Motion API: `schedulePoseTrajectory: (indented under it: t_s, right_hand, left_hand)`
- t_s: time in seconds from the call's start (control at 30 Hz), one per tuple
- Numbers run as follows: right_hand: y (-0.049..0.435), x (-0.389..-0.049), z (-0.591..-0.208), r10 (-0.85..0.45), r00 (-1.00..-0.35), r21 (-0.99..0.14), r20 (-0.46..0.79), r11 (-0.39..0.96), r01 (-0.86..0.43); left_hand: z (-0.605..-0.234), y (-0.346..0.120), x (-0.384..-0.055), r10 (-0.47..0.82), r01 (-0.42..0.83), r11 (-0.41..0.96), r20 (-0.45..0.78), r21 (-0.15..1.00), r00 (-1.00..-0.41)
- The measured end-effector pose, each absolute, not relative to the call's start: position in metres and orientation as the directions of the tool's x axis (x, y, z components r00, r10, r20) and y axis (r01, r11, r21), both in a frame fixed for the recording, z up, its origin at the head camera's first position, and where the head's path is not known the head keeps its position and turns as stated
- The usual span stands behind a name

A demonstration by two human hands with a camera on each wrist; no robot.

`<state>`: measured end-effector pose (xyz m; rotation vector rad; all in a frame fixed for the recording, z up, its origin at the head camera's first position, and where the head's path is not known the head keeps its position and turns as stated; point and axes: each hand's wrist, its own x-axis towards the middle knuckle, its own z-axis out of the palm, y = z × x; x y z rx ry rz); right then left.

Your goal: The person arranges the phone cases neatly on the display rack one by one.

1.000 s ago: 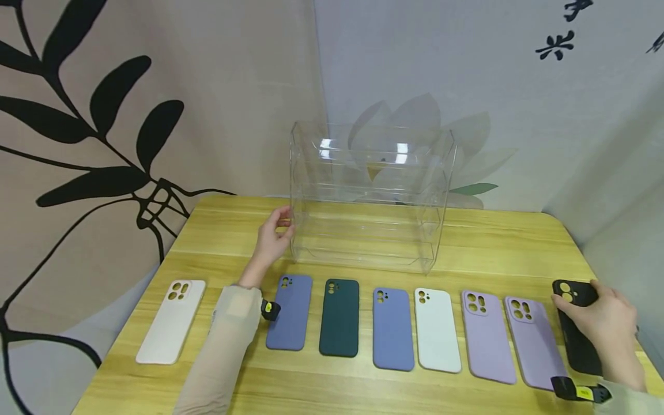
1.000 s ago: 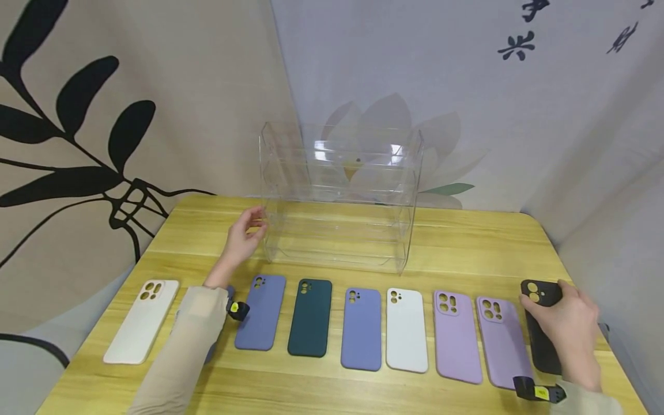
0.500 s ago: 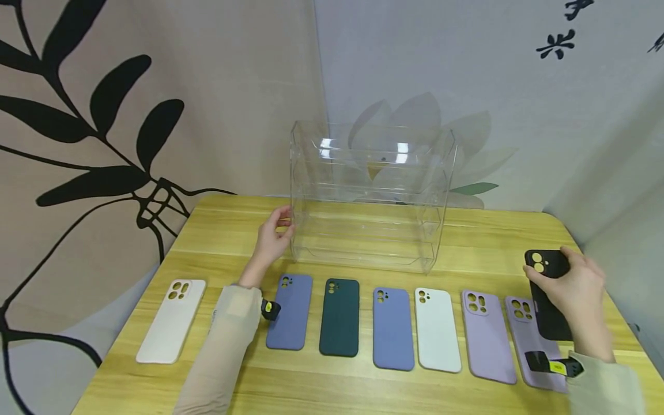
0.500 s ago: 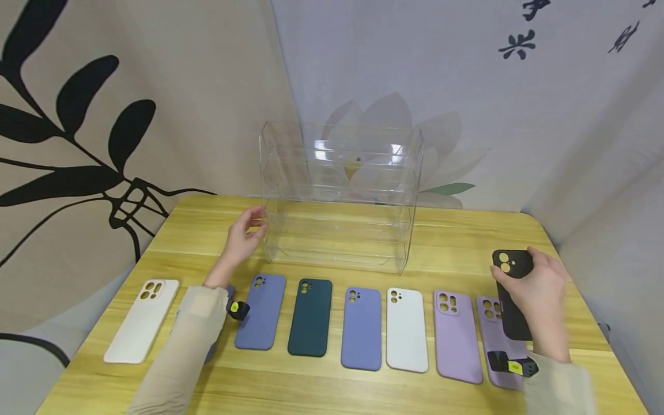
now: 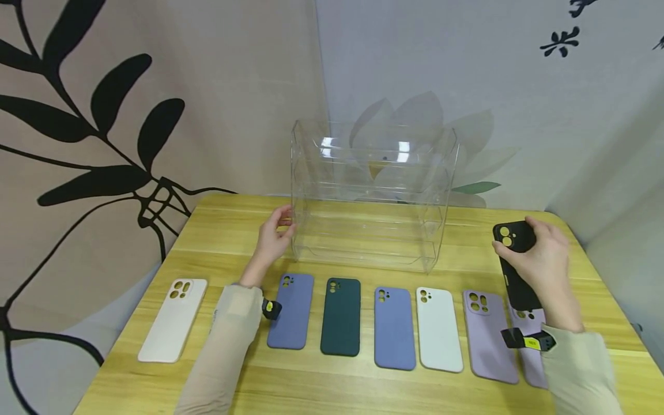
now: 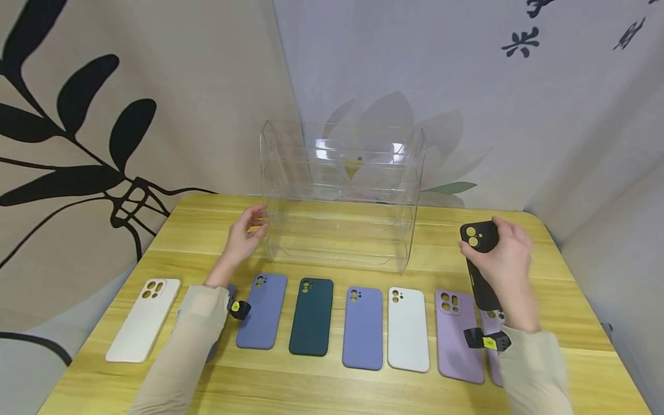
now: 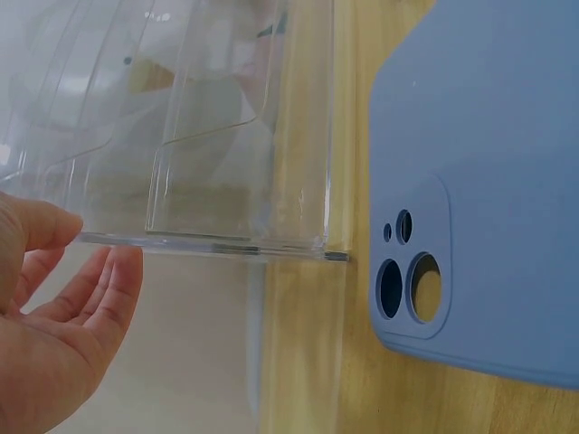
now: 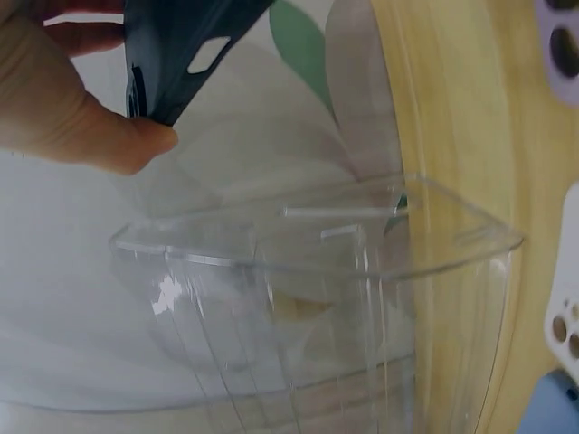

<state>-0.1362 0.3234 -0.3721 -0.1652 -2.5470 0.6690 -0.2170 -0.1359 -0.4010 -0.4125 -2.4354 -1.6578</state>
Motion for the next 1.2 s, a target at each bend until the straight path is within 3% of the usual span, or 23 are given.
schedulePoseTrajectory:
  t_s: [0.47,0.8,1.07,1.2]
  right_hand:
    - [0.276,-0.164,-0.348,0.082,-0.794,-0.482,0.603,0.83,-0.281]
    - [0.24,-0.182,-0.332,0.031,-0.786,-0.495,0.617,0.792,-0.358]
    - [0.203,-0.196,-0.321,-0.017,-0.795,-0.511,0.607,0.758,-0.406]
    - [0.182,-0.204,-0.316,-0.049,-0.785,-0.508,0.618,0.737,-0.446]
  left_hand:
    - [-0.433,-0.143,-0.237,0.125,0.337,0.369,0.313,0.866,-0.942]
    - [-0.431,-0.142,-0.236,0.126,0.334,0.358,0.309,0.872,-0.943]
    - [-0.408,-0.137,-0.219,0.135,0.36,0.34,0.333,0.869,-0.933]
    - [-0.418,-0.138,-0.225,0.125,0.363,0.342,0.341,0.867,-0.932]
